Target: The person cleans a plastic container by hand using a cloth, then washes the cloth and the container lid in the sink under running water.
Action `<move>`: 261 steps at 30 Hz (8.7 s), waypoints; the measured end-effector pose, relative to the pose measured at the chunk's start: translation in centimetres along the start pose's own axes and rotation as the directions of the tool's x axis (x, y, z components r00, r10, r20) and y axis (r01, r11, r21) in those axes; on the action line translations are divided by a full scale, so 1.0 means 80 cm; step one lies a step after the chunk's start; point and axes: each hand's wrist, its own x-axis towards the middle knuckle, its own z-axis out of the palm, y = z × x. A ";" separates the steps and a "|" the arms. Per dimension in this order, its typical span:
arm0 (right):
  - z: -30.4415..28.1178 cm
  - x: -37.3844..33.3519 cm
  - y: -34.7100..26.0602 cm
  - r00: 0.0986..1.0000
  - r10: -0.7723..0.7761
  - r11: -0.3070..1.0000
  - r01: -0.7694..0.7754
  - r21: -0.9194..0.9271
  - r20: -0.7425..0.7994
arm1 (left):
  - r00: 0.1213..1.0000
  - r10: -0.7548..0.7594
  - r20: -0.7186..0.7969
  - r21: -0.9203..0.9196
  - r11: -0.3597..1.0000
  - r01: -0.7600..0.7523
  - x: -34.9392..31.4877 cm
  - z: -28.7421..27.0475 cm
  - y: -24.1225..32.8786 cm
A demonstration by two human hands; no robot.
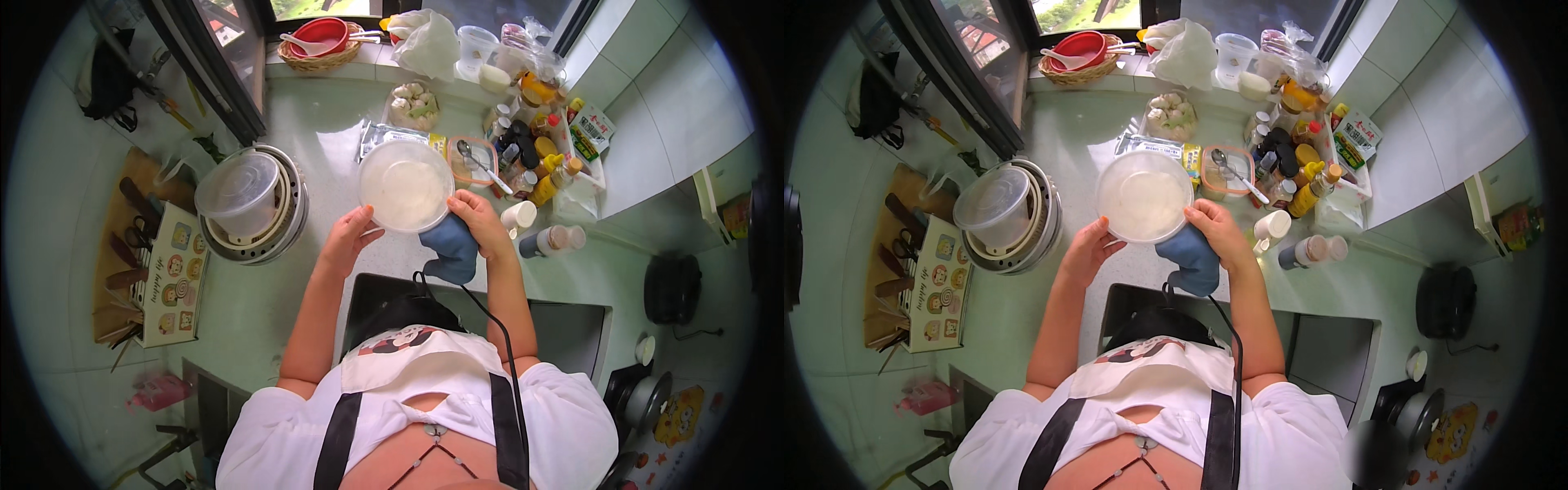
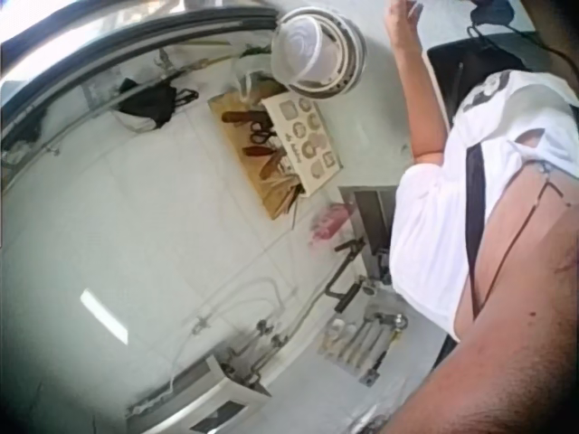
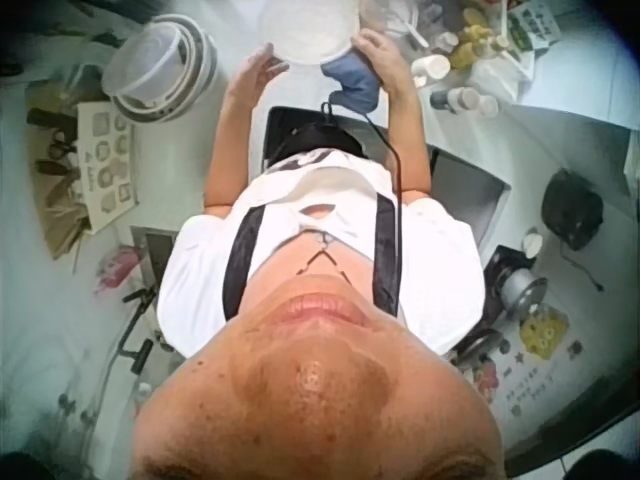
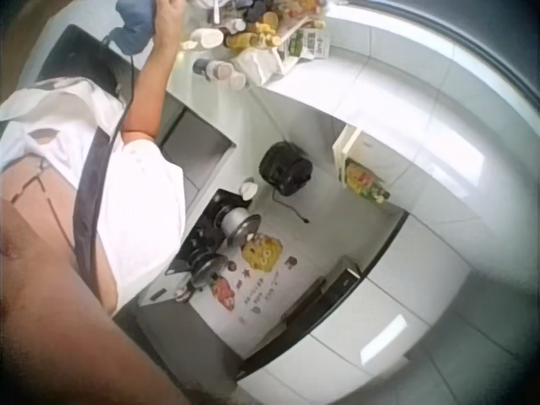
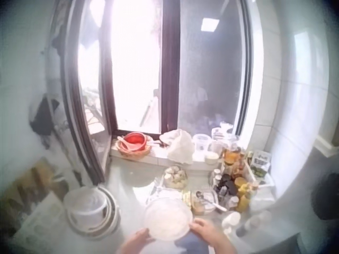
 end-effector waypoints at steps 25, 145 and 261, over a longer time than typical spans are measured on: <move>-0.033 0.019 -0.030 0.990 -0.080 0.995 0.073 -0.065 -0.112 | 0.991 0.073 -0.115 -0.145 0.985 -0.089 0.031 0.029 0.006; 0.019 0.103 -0.064 0.985 -0.070 0.919 0.126 -0.373 0.160 | 0.917 0.255 -0.306 0.101 0.967 -0.235 0.035 0.005 -0.002; -0.046 0.177 -0.131 0.993 0.056 0.992 -0.067 -0.105 -0.108 | 0.917 0.318 -0.242 0.014 0.946 -0.324 0.199 0.082 0.119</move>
